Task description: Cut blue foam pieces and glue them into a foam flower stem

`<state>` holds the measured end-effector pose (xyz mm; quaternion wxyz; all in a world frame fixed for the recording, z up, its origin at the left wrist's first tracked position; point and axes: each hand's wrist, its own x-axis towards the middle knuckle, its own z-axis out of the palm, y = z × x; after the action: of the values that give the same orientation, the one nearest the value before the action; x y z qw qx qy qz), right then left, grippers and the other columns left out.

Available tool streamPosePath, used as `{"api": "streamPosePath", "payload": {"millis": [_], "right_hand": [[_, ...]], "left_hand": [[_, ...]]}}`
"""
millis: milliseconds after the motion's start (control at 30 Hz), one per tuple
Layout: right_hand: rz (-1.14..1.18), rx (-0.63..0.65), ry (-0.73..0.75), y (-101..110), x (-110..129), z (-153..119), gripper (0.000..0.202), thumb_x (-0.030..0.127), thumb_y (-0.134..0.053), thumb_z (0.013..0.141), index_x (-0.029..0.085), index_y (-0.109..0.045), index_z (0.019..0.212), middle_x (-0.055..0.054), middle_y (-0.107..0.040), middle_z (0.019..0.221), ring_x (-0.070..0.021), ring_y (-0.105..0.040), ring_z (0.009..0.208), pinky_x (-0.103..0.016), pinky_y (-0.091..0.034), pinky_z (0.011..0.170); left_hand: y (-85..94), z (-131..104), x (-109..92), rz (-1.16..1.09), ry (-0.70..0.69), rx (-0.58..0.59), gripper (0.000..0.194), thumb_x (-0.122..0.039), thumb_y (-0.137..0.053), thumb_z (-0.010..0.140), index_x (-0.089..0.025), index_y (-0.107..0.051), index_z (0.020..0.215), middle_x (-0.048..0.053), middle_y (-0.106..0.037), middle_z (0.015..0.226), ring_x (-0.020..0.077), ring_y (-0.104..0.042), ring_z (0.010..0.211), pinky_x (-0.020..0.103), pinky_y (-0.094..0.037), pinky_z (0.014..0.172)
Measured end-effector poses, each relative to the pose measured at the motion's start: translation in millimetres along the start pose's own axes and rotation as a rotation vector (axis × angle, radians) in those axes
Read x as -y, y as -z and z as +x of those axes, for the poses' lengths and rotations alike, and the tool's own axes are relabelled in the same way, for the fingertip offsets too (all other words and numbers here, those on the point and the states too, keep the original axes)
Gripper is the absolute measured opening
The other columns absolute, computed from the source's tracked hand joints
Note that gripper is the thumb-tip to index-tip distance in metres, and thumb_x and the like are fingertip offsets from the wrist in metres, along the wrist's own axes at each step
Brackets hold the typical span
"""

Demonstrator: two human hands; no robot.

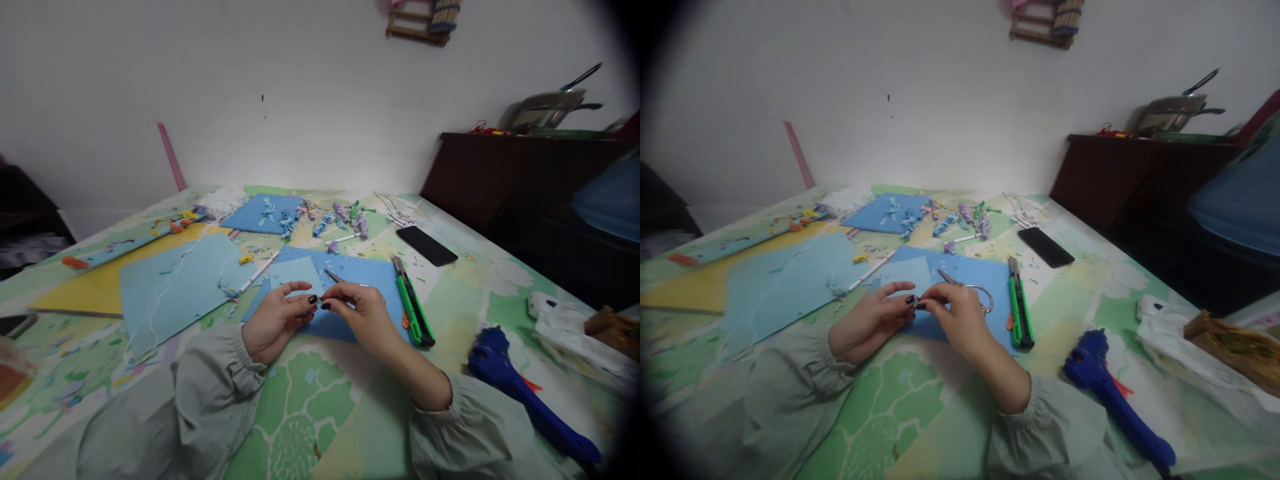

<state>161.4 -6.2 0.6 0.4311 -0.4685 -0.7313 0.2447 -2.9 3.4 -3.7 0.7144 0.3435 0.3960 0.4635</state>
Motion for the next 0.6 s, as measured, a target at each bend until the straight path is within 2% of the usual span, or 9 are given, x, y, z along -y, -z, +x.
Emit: {"api": "streamPosePath", "payload": {"millis": [600], "right_hand": [[0.023, 0.012, -0.040, -0.9, -1.3, 1.0, 0.008, 0.014, -0.061, 0.077, 0.017, -0.067, 0.073, 0.000, -0.067, 0.067, -0.0130, -0.058, 0.065, -0.023, -0.040, 0.061]], "left_hand": [[1.0, 0.9, 1.7, -0.029, 0.010, 0.030, 0.040, -0.005, -0.072, 0.063, -0.013, -0.052, 0.097, 0.003, -0.064, 0.067, 0.0115, -0.060, 0.057, 0.023, -0.048, 0.059]]}}
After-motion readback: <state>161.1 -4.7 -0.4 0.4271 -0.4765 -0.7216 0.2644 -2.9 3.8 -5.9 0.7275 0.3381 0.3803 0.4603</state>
